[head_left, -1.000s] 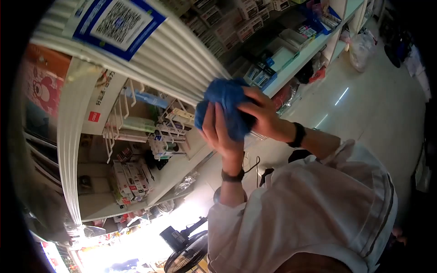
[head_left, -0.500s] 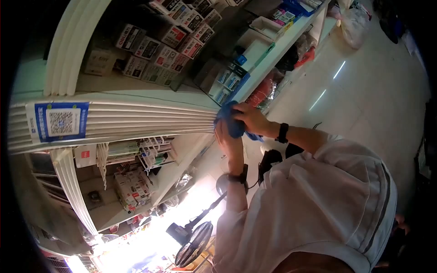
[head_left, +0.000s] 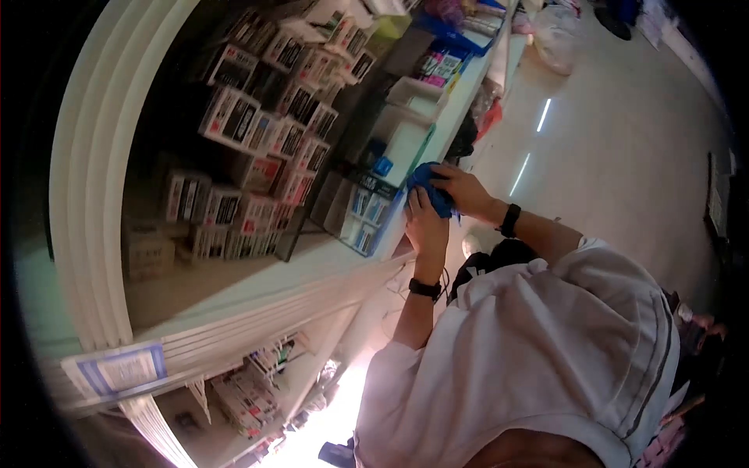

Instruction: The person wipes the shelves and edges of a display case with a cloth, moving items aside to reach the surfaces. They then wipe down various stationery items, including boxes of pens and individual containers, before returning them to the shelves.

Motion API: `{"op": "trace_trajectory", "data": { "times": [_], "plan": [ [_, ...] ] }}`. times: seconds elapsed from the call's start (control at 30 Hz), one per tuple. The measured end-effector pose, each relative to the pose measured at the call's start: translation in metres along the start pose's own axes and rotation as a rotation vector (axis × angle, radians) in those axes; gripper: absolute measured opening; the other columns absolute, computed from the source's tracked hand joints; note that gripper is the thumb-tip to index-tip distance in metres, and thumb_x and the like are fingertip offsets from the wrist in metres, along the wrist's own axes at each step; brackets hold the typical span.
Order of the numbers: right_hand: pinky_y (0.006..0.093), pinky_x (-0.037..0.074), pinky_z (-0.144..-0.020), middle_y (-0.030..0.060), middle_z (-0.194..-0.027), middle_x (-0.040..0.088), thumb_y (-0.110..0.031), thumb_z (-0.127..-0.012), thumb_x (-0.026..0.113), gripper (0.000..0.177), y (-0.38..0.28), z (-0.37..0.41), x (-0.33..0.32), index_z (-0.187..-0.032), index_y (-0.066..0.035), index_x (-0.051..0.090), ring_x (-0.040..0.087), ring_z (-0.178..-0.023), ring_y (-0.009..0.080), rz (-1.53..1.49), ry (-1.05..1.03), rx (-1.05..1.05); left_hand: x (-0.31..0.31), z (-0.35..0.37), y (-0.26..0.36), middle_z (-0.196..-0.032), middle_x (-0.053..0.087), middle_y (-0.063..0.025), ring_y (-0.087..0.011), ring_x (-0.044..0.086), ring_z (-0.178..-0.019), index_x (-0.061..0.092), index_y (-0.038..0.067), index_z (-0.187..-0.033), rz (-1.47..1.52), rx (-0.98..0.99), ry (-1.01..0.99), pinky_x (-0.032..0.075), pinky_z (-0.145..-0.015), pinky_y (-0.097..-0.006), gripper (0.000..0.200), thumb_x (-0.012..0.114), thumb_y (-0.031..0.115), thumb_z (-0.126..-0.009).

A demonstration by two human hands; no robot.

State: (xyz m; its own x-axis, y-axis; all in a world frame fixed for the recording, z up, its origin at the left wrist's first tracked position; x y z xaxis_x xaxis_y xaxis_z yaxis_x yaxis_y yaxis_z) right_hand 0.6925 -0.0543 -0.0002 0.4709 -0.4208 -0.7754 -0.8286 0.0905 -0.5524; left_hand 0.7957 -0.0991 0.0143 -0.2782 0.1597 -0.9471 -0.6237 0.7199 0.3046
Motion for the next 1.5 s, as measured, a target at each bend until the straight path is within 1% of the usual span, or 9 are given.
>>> {"op": "trace_trajectory", "data": {
  "times": [0.43,0.67,0.7,0.8,0.9,1.03,1.23,1.3,1.5],
  "plan": [
    [0.042,0.052,-0.093,0.0098,-0.141,0.052,-0.01,-0.075,0.068,0.044,0.135,-0.04,-0.072,-0.119,-0.011,0.067,0.057,-0.116,0.0341,-0.106,0.041,0.112,0.036,-0.118,0.103,-0.137,0.052,-0.019,-0.0378,0.051,-0.122,0.045,0.001,-0.138,0.04,0.074,-0.087,0.047,-0.099,-0.0444,0.066,0.067,0.007,-0.075],
    [0.0419,0.049,-0.094,0.017,-0.132,0.057,-0.002,-0.073,0.063,0.041,0.232,-0.049,-0.142,-0.113,-0.004,0.069,0.057,-0.115,0.0367,-0.204,0.008,0.146,0.076,-0.185,0.181,-0.135,0.053,-0.0178,-0.0378,0.052,-0.119,0.047,0.007,-0.139,0.166,0.058,0.09,0.048,-0.096,-0.0448,0.064,0.066,0.007,-0.077],
    [0.0423,0.049,-0.094,0.0176,-0.13,0.057,-0.001,-0.072,0.062,0.041,0.253,-0.046,-0.147,-0.112,-0.004,0.069,0.058,-0.113,0.0369,-0.25,-0.027,0.183,0.072,-0.195,0.201,-0.12,0.063,-0.0208,-0.0392,0.059,-0.11,0.056,0.006,-0.13,0.278,-0.006,0.113,0.049,-0.092,-0.0444,0.052,0.062,0.007,-0.078],
    [0.0438,0.05,-0.089,0.0201,-0.117,0.061,-0.003,-0.069,0.061,0.039,0.313,-0.014,-0.161,-0.108,-0.003,0.07,0.059,-0.105,0.0387,-0.338,-0.163,0.267,0.143,-0.211,0.227,-0.101,0.068,-0.0234,-0.0407,0.064,-0.099,0.062,0.004,-0.121,0.567,-0.16,-0.319,0.05,-0.087,-0.0437,0.043,0.06,0.008,-0.079],
    [0.045,0.05,-0.086,0.0237,-0.1,0.066,-0.008,-0.068,0.065,0.038,0.364,0.03,-0.187,-0.104,-0.001,0.07,0.062,-0.095,0.0412,-0.448,-0.226,0.38,0.218,-0.211,0.256,-0.103,0.068,-0.0252,-0.0375,0.067,-0.099,0.064,0.003,-0.118,0.564,-0.083,-0.402,0.05,-0.086,-0.0405,0.038,0.062,0.009,-0.08],
    [0.0423,0.049,-0.093,0.0223,-0.108,0.065,0.001,-0.067,0.061,0.044,0.422,0.053,-0.244,-0.11,-0.001,0.069,0.061,-0.103,0.0396,-0.423,-0.063,0.387,0.22,-0.24,0.348,-0.106,0.067,-0.0232,-0.0338,0.066,-0.1,0.064,0.004,-0.116,0.682,0.053,-0.444,0.05,-0.085,-0.0394,0.035,0.063,0.009,-0.082],
    [0.0424,0.044,-0.104,0.0214,-0.13,0.054,0.014,-0.059,0.054,0.062,0.476,0.007,-0.363,-0.116,-0.005,0.067,0.053,-0.121,0.0398,-0.52,0.2,0.355,0.195,-0.34,0.439,-0.108,0.065,-0.0185,-0.0336,0.062,-0.102,0.056,0.003,-0.128,0.839,0.152,-0.313,0.048,-0.09,-0.0391,0.049,0.059,-0.001,-0.08],
    [0.0423,0.044,-0.105,0.0194,-0.134,0.053,0.017,-0.06,0.053,0.064,0.484,-0.028,-0.403,-0.118,-0.006,0.065,0.052,-0.124,0.0386,-0.479,0.287,0.236,0.166,-0.376,0.466,-0.124,0.058,-0.0206,-0.0383,0.054,-0.119,0.049,0.001,-0.137,0.776,0.307,-0.099,0.042,-0.102,-0.0424,0.06,0.059,-0.006,-0.078],
    [0.042,0.044,-0.107,0.0168,-0.143,0.046,0.022,-0.058,0.058,0.07,0.528,-0.155,-0.457,-0.122,-0.008,0.059,0.047,-0.13,0.0381,-0.436,0.325,-0.075,0.122,-0.46,0.506,-0.15,0.032,-0.0266,-0.0439,0.033,-0.138,0.032,0.0,-0.148,0.755,0.323,0.309,0.029,-0.113,-0.0477,0.076,0.057,-0.014,-0.078]
  ]
}}
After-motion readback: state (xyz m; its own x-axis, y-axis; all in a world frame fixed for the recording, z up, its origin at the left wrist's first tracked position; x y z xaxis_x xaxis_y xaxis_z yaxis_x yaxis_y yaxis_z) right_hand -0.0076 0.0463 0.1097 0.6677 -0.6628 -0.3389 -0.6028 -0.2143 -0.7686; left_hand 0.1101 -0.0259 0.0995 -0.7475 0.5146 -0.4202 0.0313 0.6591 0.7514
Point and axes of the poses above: each hand's wrist, its own z-axis away from the middle knuckle, its own x-axis out of the palm, y = z × x, the point moved 8 cm from there along -z, towards the middle knuckle
